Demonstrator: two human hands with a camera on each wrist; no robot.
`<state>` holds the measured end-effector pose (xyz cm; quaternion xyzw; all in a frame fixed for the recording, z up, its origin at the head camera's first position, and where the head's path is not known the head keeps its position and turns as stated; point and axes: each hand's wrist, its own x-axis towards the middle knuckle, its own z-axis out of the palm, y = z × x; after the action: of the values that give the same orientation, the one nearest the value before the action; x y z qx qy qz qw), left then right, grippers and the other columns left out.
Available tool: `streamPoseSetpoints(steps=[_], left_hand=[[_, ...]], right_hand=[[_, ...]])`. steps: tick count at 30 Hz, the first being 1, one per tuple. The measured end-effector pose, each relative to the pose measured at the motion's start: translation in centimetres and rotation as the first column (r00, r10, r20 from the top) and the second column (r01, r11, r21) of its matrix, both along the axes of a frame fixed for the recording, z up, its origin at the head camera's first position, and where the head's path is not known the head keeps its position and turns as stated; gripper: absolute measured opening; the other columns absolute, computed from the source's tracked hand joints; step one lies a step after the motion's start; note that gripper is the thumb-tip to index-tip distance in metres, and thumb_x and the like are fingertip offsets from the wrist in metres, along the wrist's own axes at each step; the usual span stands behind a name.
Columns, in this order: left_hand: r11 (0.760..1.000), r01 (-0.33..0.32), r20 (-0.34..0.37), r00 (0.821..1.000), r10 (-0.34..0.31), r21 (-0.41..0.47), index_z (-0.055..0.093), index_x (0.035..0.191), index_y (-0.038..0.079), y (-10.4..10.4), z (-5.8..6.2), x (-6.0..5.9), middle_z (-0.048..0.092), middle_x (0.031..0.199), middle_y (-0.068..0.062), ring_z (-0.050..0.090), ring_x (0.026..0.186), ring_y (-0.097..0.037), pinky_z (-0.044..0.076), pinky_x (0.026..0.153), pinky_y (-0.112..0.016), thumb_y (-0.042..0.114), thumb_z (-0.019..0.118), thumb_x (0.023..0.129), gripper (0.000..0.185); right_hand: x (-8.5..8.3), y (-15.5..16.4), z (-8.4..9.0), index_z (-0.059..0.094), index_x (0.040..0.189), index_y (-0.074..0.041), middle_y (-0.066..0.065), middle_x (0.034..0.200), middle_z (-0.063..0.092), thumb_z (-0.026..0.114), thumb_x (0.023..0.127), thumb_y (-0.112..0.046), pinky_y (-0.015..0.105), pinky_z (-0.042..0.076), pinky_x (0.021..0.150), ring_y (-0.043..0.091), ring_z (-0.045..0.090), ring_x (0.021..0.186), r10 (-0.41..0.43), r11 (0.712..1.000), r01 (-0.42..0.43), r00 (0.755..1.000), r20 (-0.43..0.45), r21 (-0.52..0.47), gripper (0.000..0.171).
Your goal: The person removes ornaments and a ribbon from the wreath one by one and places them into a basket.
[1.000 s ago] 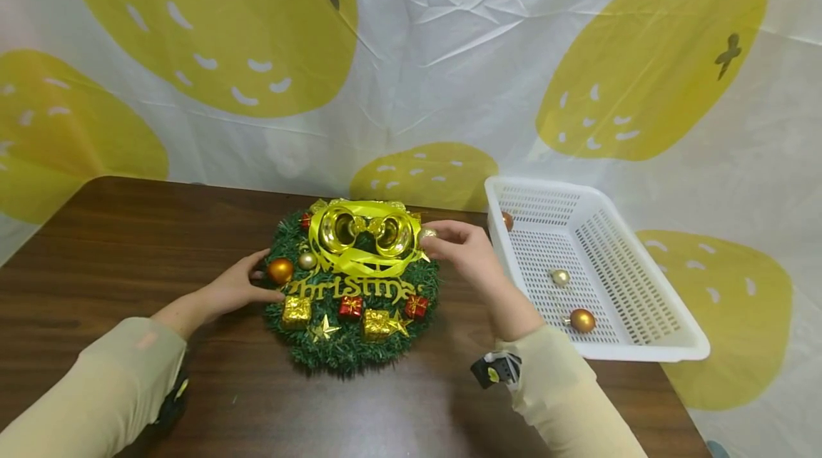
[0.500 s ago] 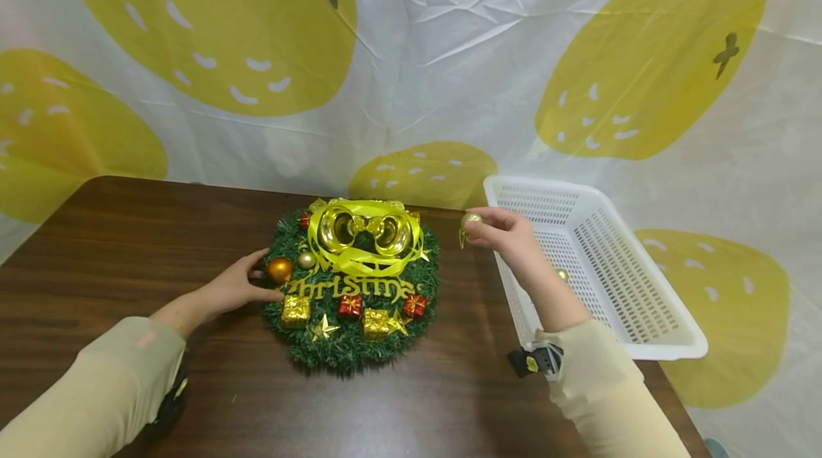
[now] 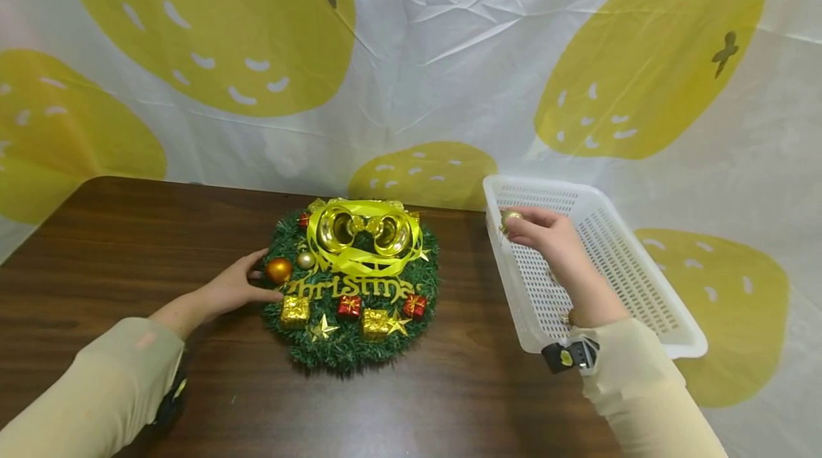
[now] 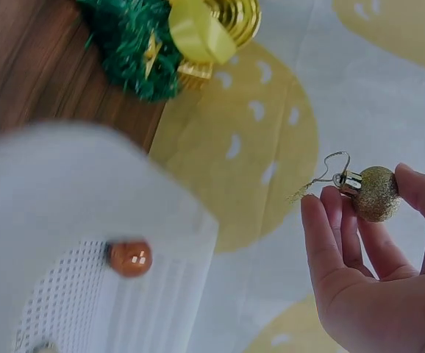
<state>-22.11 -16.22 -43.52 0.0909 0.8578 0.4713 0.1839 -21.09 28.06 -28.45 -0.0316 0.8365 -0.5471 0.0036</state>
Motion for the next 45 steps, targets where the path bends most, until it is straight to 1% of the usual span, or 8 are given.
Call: streamPoseSetpoints(steps=[4, 7, 14, 16, 20, 26, 38, 45], left_hand=[[1.0, -0.002, 0.002, 1.0, 0.002, -0.003, 0.001, 0.148, -0.006, 0.0, 0.1, 0.1, 0.014, 0.146, -0.038, 0.027, 0.129, -0.051, 0.032, 0.102, -0.06, 0.032, 0.072, 0.082, 0.105], [1.0, -0.002, 0.003, 1.0, 0.002, -0.007, 0.001, 0.148, -0.005, -0.1, 0.0, 0.1, 0.014, 0.146, -0.038, 0.027, 0.129, -0.051, 0.033, 0.102, -0.061, 0.032, 0.072, 0.081, 0.105], [1.0, -0.003, 0.005, 1.0, 0.003, -0.005, 0.0, 0.148, -0.005, -0.1, -0.1, 0.0, 0.015, 0.145, -0.038, 0.027, 0.129, -0.051, 0.033, 0.102, -0.06, 0.032, 0.073, 0.081, 0.105], [1.0, -0.003, 0.006, 1.0, 0.003, -0.007, 0.0, 0.148, -0.005, -0.1, -0.1, 0.0, 0.015, 0.145, -0.038, 0.027, 0.129, -0.051, 0.033, 0.101, -0.06, 0.032, 0.073, 0.081, 0.105], [1.0, -0.001, 0.008, 1.0, 0.002, -0.012, 0.0, 0.148, -0.005, -0.1, -0.1, 0.0, 0.014, 0.146, -0.038, 0.027, 0.13, -0.051, 0.034, 0.101, -0.06, 0.033, 0.072, 0.081, 0.106], [1.0, 0.002, 0.003, 1.0, -0.002, -0.01, 0.001, 0.148, -0.006, -0.1, 0.0, 0.0, 0.013, 0.146, -0.038, 0.027, 0.13, -0.052, 0.035, 0.1, -0.059, 0.032, 0.072, 0.081, 0.105], [1.0, 0.002, 0.007, 1.0, -0.002, -0.008, 0.0, 0.148, -0.006, -0.1, -0.2, -0.2, 0.015, 0.146, -0.038, 0.027, 0.13, -0.051, 0.035, 0.101, -0.059, 0.032, 0.073, 0.081, 0.105], [1.0, 0.0, 0.008, 1.0, 0.0, -0.004, 0.0, 0.148, -0.005, -0.1, -0.2, -0.2, 0.014, 0.146, -0.038, 0.027, 0.13, -0.051, 0.034, 0.101, -0.06, 0.032, 0.073, 0.081, 0.106]], right_hand=[[0.0, 1.2, 0.1, 0.046, 0.13, 0.012, -0.024, 0.084, 0.063, 0.059, 0.092, -0.022, 0.012, 0.05, 0.079, -0.002, 0.063, 0.08, -0.027, 0.999, 0.026, 1.0, 0.015, 0.037, 0.053], [-0.1, 2.2, 0.0, 0.047, 0.127, 0.012, -0.023, 0.083, 0.063, 0.059, 0.092, -0.021, 0.013, 0.051, 0.078, -0.001, 0.063, 0.079, -0.037, 0.999, 0.037, 0.999, 0.017, 0.022, 0.049], [-0.2, 4.4, -0.7, 0.056, 0.111, -0.005, -0.022, 0.082, 0.062, 0.059, 0.092, -0.024, 0.013, 0.051, 0.077, -0.001, 0.063, 0.078, -0.076, 0.996, 0.073, 0.996, 0.051, 0.047, 0.027], [-0.2, 4.9, -0.9, 0.056, 0.112, -0.004, -0.022, 0.082, 0.062, 0.059, 0.093, -0.023, 0.013, 0.051, 0.077, -0.002, 0.062, 0.077, -0.082, 0.995, 0.079, 0.995, 0.059, 0.053, 0.027], [0.0, 5.6, -1.1, 0.052, 0.118, 0.005, -0.02, 0.08, 0.061, 0.058, 0.093, -0.021, 0.014, 0.052, 0.076, -0.002, 0.061, 0.076, -0.097, 0.992, 0.091, 0.992, 0.081, 0.084, 0.037], [0.2, 6.1, -1.4, 0.047, 0.124, 0.012, -0.017, 0.078, 0.059, 0.058, 0.092, -0.023, 0.014, 0.052, 0.075, 0.0, 0.061, 0.076, -0.108, 0.977, 0.075, 0.982, 0.157, 0.199, 0.049], [0.3, 6.0, -1.8, 0.046, 0.125, 0.015, -0.015, 0.078, 0.061, 0.059, 0.091, -0.018, 0.017, 0.053, 0.075, -0.002, 0.061, 0.075, -0.105, 0.975, 0.061, 0.974, 0.199, 0.213, 0.049], [0.4, 6.2, -2.1, 0.043, 0.129, 0.015, -0.013, 0.081, 0.063, 0.058, 0.091, -0.016, 0.022, 0.054, 0.08, -0.004, 0.062, 0.074, -0.096, 0.968, 0.037, 0.968, 0.232, 0.248, 0.051]])
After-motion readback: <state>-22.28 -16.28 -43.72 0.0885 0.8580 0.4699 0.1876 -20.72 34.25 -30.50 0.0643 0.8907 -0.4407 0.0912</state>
